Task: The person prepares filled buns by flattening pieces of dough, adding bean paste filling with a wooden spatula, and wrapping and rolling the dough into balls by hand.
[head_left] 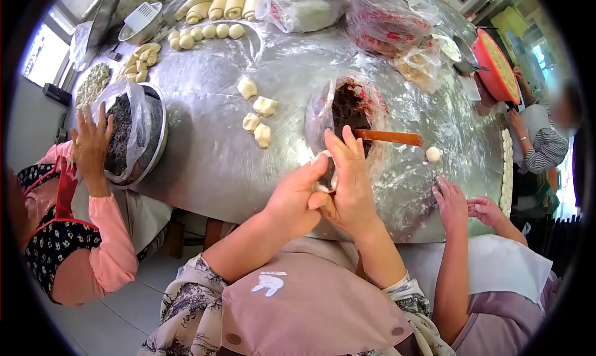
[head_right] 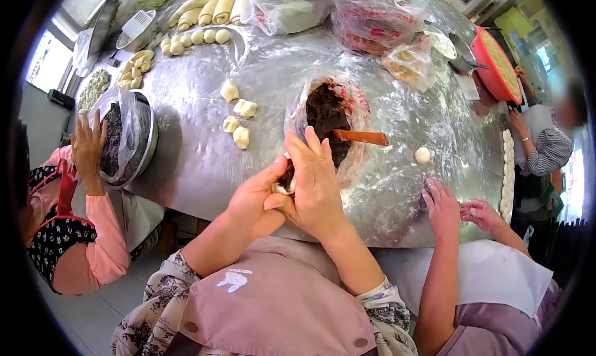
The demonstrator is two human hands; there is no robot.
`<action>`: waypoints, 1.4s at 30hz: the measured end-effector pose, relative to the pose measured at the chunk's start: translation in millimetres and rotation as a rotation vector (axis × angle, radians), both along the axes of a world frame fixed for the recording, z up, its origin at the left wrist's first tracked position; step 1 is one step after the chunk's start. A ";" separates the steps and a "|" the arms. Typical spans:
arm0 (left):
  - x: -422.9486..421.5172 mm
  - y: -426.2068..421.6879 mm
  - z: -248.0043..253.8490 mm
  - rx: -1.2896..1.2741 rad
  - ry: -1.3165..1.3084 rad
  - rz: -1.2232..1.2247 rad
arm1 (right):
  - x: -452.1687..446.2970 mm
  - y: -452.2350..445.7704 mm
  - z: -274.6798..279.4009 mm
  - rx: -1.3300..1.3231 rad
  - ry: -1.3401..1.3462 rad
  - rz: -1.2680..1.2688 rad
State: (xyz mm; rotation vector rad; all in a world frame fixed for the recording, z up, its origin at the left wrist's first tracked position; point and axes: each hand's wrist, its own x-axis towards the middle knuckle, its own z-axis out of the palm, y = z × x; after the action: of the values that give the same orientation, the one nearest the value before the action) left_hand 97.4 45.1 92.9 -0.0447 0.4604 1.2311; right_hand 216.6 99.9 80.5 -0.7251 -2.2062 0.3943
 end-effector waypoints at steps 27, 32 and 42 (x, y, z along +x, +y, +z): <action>-19.4 2.6 -21.5 0.708 1.724 0.560 | -31.9 -24.2 10.1 -1.114 0.611 0.275; -14.1 -0.8 -22.1 0.522 1.283 0.423 | -37.5 -26.9 12.7 -0.972 0.581 0.160; -15.1 -20.7 -1.8 0.330 0.276 0.084 | -24.0 -9.3 -5.0 -0.195 0.202 0.081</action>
State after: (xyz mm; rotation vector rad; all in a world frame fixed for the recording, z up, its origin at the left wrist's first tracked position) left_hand 82.3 24.4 91.1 0.3939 0.4918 1.3898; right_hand 192.6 90.6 75.5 -0.6688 -2.0288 0.7008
